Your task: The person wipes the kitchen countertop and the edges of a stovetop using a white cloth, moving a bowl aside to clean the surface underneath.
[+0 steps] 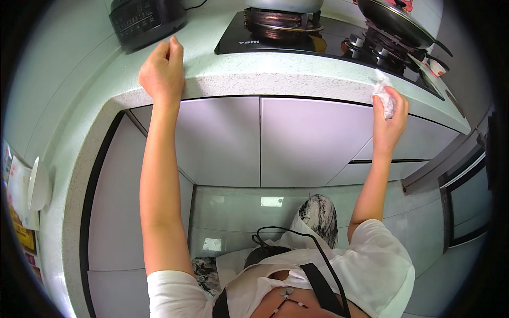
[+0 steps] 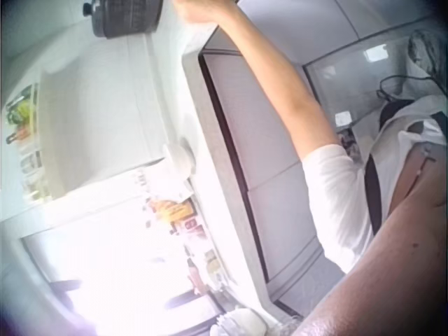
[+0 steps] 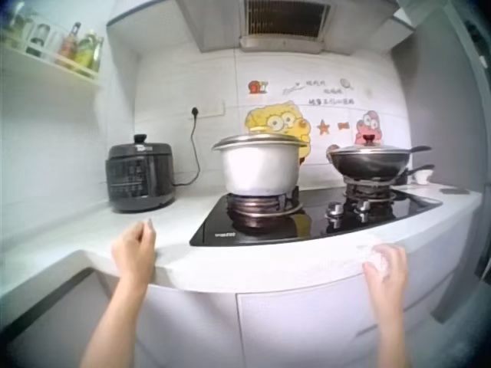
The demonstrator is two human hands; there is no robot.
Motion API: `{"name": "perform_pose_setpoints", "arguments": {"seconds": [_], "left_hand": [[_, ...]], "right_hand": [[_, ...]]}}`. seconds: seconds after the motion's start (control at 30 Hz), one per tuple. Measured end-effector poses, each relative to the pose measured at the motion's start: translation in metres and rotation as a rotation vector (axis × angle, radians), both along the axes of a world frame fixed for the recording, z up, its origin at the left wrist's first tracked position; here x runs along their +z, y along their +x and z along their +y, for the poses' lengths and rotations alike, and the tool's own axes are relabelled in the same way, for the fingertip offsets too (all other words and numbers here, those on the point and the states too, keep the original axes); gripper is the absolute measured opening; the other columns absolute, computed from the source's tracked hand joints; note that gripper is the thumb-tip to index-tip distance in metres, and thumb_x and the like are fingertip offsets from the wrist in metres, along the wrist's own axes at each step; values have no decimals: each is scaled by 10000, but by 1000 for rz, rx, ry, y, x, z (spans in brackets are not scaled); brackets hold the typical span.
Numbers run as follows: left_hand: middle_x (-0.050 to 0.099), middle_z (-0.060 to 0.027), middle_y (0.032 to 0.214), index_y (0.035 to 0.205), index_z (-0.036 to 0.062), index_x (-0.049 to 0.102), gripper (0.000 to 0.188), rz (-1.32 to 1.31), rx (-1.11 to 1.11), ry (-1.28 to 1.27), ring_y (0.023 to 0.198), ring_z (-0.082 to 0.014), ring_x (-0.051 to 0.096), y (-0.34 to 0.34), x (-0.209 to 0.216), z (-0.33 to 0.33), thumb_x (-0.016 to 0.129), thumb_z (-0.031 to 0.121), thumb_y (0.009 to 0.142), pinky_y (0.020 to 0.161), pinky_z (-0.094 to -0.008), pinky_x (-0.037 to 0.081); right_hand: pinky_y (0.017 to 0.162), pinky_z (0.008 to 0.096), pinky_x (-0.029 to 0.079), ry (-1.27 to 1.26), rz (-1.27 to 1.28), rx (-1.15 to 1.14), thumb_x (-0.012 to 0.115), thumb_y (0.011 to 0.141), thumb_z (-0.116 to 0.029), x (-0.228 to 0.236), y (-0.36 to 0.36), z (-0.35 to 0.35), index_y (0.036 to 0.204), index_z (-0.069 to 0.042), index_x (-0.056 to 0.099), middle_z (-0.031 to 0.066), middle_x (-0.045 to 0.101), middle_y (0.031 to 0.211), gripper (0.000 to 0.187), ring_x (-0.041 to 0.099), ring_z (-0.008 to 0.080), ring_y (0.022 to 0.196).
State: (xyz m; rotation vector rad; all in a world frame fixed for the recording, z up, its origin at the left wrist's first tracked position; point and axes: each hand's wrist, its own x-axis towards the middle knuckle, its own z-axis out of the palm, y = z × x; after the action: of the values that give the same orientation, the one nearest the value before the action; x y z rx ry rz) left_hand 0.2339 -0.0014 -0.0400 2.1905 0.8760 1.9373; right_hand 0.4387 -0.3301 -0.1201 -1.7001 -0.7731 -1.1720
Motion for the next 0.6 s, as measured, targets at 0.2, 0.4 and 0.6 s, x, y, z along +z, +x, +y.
{"name": "perform_pose_setpoints", "arguments": {"seconds": [0.2,0.4,0.6], "left_hand": [[453,-84,515,635,64,559,401,-91,83,128,484,-161,371,3,-7,7,563,386,873,479,-329,352],[488,-85,547,671,72,584,409,-39,42,-2,510,-180,411,5,-5,13,533,427,869,517,-330,372],[641,-118,759,853,120,685,391,312,156,-265,718,-283,581,4,9,17,491,458,846,678,-350,448]], "right_hand": [[754,308,448,255,94,23,715,751,-103,-8,0,30,926,-64,627,68,599,880,199,573,194,830],[552,323,466,160,-197,124,735,671,-66,1,-51,109,821,-124,614,57,575,763,201,589,219,662],[533,302,485,-76,-182,182,721,700,-79,-1,-54,102,838,-109,593,47,575,787,191,604,190,644]]}}
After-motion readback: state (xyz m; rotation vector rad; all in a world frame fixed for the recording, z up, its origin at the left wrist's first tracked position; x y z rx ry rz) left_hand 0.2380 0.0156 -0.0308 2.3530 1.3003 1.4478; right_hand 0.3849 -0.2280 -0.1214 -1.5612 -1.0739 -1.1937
